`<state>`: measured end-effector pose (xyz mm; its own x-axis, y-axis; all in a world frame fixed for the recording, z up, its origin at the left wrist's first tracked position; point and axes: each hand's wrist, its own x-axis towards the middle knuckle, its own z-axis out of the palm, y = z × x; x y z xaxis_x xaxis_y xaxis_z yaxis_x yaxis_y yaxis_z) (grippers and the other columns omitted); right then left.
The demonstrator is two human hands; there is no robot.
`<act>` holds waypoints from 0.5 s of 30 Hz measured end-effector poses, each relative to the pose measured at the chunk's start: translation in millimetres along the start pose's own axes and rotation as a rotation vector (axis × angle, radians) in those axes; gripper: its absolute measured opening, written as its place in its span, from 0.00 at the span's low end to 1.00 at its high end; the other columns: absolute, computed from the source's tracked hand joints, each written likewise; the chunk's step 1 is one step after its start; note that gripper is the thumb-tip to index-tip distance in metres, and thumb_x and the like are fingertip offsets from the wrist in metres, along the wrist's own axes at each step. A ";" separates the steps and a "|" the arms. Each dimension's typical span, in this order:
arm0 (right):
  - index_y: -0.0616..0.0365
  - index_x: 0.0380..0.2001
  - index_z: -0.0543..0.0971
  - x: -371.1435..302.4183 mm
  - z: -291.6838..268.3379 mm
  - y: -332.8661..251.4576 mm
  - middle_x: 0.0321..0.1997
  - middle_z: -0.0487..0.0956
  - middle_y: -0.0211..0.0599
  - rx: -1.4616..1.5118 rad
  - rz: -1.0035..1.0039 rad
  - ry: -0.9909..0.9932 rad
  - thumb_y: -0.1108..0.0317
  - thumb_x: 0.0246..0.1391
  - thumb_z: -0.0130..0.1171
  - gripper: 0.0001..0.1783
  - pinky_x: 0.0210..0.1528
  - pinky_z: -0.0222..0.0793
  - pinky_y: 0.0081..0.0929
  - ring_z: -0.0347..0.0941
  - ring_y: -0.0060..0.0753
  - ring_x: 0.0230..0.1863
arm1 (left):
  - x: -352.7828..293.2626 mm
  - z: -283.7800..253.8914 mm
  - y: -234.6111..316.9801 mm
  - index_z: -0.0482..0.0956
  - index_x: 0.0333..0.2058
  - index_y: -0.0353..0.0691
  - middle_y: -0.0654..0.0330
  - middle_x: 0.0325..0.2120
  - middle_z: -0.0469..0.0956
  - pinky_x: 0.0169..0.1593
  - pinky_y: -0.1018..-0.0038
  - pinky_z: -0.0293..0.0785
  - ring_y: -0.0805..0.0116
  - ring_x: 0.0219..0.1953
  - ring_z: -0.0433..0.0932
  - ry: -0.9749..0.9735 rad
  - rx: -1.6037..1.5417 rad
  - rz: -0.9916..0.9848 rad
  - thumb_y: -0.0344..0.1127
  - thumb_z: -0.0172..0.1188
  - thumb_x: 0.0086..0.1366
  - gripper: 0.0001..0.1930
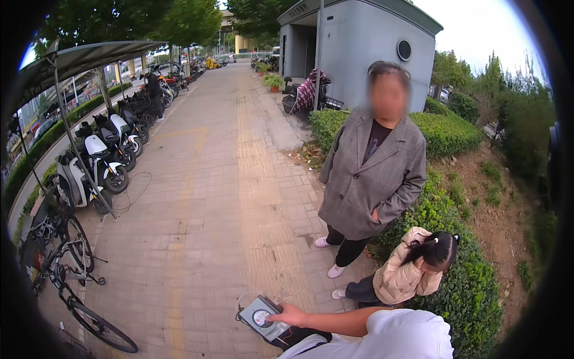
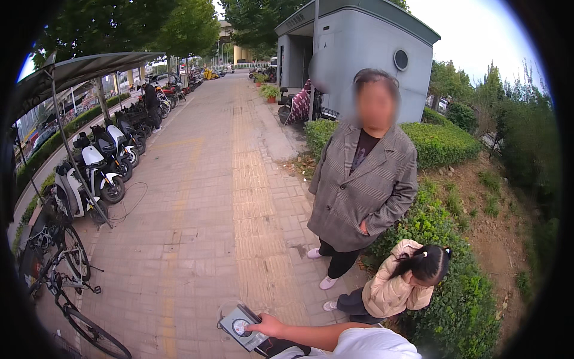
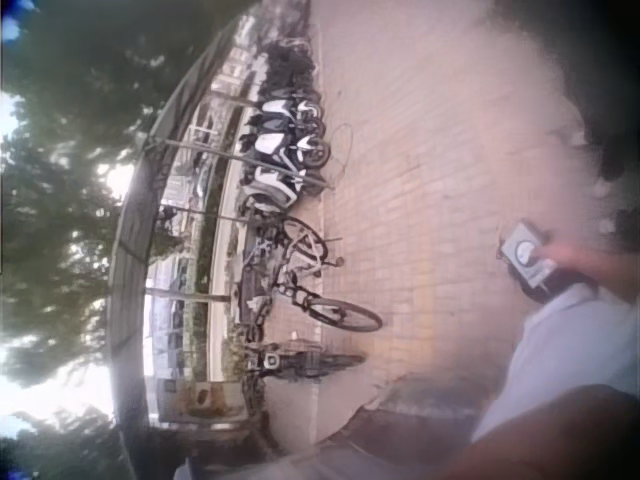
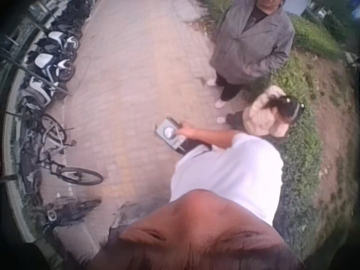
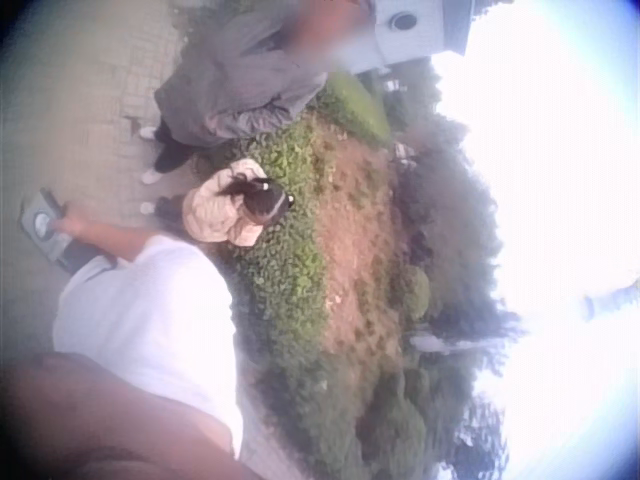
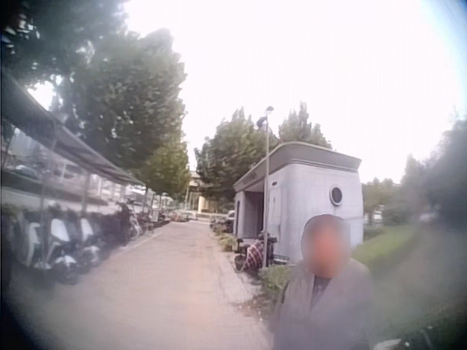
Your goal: The person uses a handheld battery tester to check the voltage of batteries inside an electric three-wheeled vehicle. They connect the tester leads to the battery terminals, observe the gauge, and then sit in the vehicle to attempt starting it by turning the key and pressing the throttle.
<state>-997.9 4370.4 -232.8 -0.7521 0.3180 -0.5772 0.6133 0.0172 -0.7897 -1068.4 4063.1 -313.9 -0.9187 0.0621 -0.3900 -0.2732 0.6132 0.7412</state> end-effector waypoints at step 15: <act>0.70 0.49 0.70 263.4 204.2 -187.3 0.42 0.79 0.49 0.094 -0.091 -0.383 0.60 0.52 0.68 0.29 0.16 0.71 0.32 0.80 0.35 0.32 | -50.6 -35.7 -123.8 0.80 0.47 0.32 0.47 0.37 0.84 0.47 0.62 0.77 0.52 0.40 0.82 0.266 -0.318 -0.981 0.36 0.55 0.66 0.16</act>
<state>-1360.2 4257.4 -279.4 -0.8485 -0.0574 -0.5261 0.5290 -0.0632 -0.8463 -998.3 3956.0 -366.4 -0.2787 -0.5454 -0.7905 -0.9544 0.0652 0.2915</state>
